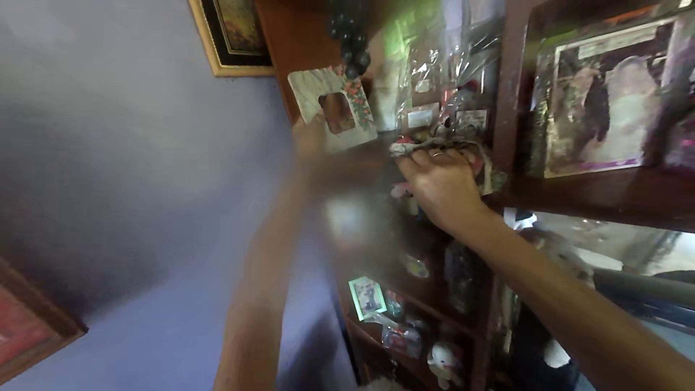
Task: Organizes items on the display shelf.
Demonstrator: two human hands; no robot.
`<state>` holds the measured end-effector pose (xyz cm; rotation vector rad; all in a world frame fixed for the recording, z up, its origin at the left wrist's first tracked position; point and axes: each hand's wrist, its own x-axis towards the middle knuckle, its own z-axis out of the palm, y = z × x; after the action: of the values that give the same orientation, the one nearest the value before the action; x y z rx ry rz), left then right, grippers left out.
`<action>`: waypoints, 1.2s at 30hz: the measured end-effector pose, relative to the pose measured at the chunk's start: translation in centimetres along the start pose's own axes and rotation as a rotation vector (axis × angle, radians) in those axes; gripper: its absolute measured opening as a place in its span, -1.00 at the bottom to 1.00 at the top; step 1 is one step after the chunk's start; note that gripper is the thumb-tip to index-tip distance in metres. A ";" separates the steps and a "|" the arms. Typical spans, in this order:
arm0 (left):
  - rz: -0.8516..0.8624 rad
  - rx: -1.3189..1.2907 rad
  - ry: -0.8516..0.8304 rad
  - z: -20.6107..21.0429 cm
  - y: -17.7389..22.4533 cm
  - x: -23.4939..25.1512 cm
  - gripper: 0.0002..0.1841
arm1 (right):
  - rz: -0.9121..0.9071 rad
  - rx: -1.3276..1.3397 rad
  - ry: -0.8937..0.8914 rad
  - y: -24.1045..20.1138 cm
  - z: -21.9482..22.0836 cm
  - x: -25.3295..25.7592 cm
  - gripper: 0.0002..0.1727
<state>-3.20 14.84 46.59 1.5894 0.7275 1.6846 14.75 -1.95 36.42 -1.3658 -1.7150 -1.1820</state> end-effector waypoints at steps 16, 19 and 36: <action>-0.363 -0.338 0.325 -10.3 1.8 -28.1 -0.74 | 0.076 0.389 -0.023 -0.1 -3.1 -0.7 -0.53; -0.430 -0.335 0.364 -10.2 -0.3 -34.4 -0.71 | 0.302 0.679 0.121 -4.4 -5.9 -2.7 -0.57; -0.549 -0.225 0.242 -9.1 -8.2 -45.3 -0.63 | -0.006 0.967 -0.523 -21.3 -1.9 -17.2 -0.38</action>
<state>-11.18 -15.89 12.02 0.9276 0.9541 1.4894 -1.52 -11.61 16.55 -1.0525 -2.1875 0.1159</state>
